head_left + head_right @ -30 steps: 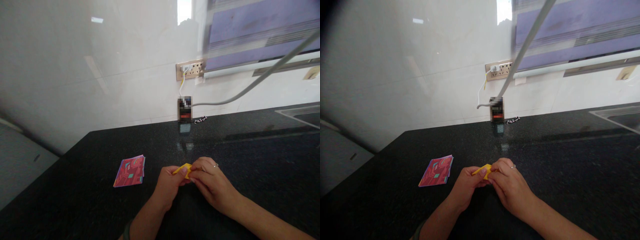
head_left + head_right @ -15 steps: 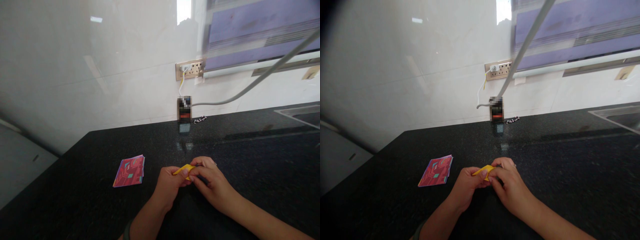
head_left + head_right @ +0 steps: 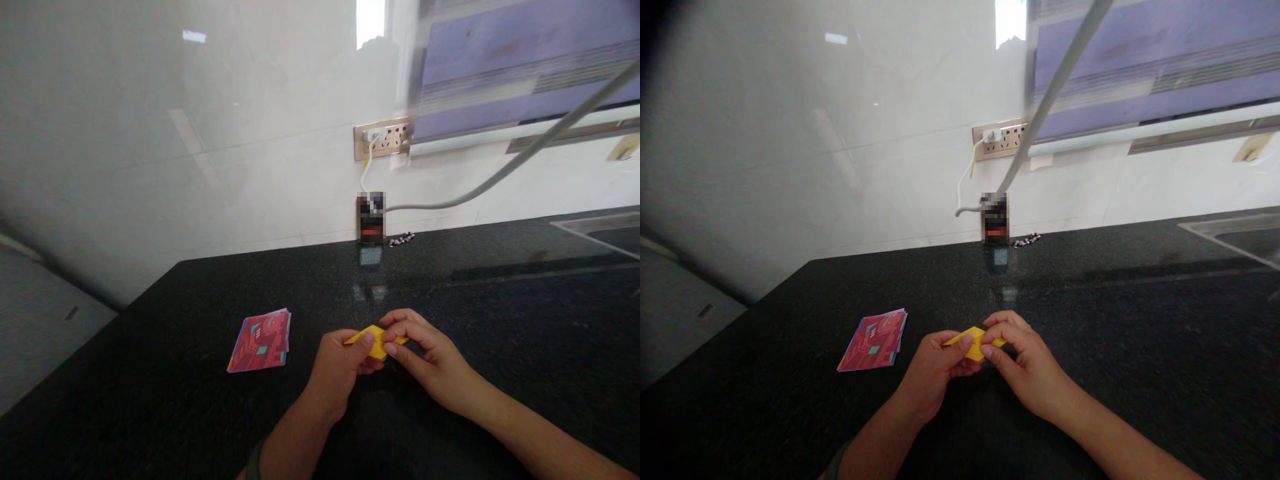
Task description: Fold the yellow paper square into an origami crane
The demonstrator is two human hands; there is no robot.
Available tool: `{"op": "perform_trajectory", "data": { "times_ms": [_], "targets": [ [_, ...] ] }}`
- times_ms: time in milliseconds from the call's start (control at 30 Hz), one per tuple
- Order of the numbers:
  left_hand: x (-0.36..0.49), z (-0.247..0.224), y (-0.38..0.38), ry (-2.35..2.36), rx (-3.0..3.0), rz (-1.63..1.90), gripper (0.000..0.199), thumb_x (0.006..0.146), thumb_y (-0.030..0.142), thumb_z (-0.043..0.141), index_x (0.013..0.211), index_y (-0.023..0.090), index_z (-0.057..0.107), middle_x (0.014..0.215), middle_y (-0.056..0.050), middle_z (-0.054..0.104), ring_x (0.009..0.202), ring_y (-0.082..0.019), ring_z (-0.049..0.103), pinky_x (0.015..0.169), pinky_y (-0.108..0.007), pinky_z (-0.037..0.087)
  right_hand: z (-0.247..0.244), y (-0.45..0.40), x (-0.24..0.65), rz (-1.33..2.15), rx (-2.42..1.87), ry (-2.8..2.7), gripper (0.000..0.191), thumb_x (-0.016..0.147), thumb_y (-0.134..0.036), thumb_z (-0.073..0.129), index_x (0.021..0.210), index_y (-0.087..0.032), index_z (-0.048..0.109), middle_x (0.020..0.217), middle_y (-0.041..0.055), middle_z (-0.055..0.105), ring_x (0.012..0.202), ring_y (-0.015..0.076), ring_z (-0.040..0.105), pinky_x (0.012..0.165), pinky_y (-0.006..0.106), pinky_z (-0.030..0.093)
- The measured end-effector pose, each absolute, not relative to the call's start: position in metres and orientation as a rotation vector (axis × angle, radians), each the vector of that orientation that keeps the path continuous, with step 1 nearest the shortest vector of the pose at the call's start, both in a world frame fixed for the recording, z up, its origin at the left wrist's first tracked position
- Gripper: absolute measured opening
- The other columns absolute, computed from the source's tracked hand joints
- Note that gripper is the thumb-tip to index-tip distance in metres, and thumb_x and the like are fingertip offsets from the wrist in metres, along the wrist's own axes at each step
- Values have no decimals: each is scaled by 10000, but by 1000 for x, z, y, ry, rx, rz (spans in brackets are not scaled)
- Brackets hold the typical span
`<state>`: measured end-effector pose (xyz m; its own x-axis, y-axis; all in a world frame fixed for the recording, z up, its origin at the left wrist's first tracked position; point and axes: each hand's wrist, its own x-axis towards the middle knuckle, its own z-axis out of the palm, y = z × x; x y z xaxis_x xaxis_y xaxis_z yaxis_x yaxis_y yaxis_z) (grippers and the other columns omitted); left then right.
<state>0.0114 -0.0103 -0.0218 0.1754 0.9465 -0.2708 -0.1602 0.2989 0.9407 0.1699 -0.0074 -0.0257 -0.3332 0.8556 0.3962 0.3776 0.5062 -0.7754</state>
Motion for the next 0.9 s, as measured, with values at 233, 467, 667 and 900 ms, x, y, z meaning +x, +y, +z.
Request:
{"op": "perform_trajectory", "data": {
  "times_ms": [233, 467, 667, 900],
  "targets": [
    [11, -24, -9, 1080, 928, 982, 302, 722, 363, 571, 782, 72, 625, 638, -68, 624, 534, -99, 557, 546, -217, 418, -21, -10, 173, 464, -999, -2141, 111, 781, -133, 492, 802, -209, 570, 1145, 72, 398, 1115, 226, 355, 883, 392, 341],
    [13, -23, -11, 1103, 975, 955, 308, 726, 363, 562, 775, 68, 635, 638, -79, 632, 552, -119, 571, 563, -236, 424, -24, -10, 173, 356, -973, -2235, 145, 812, -101, 422, 820, -174, 547, 1122, 98, 402, 1116, 229, 335, 912, 405, 306],
    [16, -25, -12, 1119, 1046, 927, 301, 720, 360, 569, 722, 70, 647, 610, -73, 626, 567, -126, 567, 580, -245, 427, -20, -12, 173, 462, -1025, -2256, 164, 833, -113, 391, 784, -169, 537, 1131, 97, 392, 1141, 224, 305, 931, 394, 299],
    [18, -28, -13, 1112, 1042, 911, 305, 701, 374, 587, 697, 75, 648, 583, -56, 610, 553, -125, 563, 570, -244, 429, -21, -11, 174, 532, -1072, -2237, 147, 806, -104, 425, 736, -173, 534, 1094, 86, 416, 1138, 225, 314, 929, 389, 305]
  ]
}}
